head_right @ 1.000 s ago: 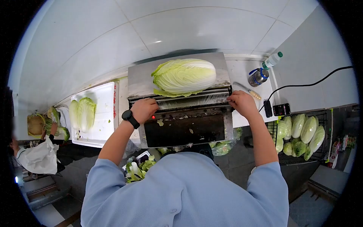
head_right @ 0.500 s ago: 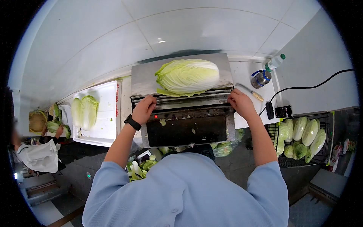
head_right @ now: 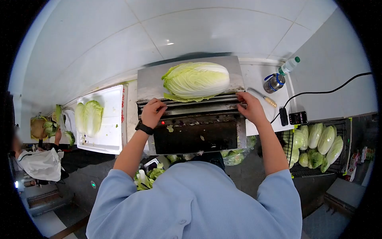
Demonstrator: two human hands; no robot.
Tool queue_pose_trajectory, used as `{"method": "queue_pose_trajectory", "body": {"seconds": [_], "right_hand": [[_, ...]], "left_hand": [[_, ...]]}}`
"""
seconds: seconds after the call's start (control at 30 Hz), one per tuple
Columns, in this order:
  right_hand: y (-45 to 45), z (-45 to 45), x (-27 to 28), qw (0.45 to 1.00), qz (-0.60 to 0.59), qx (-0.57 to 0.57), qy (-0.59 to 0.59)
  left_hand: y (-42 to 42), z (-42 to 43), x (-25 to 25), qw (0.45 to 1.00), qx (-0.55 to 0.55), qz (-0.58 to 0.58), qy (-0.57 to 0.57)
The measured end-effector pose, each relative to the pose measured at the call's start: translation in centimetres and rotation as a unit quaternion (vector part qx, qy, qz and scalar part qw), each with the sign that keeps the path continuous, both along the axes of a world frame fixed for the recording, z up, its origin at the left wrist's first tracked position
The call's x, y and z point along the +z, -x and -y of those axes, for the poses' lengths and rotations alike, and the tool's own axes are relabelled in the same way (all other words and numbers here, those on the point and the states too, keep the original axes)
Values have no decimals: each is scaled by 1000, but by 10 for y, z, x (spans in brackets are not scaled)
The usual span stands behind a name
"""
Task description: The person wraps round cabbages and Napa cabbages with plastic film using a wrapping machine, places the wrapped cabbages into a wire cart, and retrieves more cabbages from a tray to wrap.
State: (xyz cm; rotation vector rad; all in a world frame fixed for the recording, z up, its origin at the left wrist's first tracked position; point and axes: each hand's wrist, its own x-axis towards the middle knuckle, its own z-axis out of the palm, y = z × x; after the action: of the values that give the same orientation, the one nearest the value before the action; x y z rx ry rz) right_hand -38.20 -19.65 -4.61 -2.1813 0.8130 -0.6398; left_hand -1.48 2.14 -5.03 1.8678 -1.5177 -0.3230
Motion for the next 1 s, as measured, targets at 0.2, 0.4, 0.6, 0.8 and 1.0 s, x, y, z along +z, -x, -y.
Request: {"method": "queue_pose_trajectory", "body": {"seconds": [0.2,0.4,0.6,0.8,1.0], "right_hand": [[-1,0,-4,987,-59,-5,147],[21,-34,24,979,-32,-27,199],[41,-74,91,976,2,-41,213],[55,-86,168,975,29,-47,217],[33,-24,206,973,61,-58,213]], "left_hand": [[7,-16,-1,993,-18,96,62],[19,-51,23,988,-27,76,132],[39,-89,80,986,-7,9,164],[38,-100,158,981,-5,22,192],[0,-45,209,979,27,54,196]]}}
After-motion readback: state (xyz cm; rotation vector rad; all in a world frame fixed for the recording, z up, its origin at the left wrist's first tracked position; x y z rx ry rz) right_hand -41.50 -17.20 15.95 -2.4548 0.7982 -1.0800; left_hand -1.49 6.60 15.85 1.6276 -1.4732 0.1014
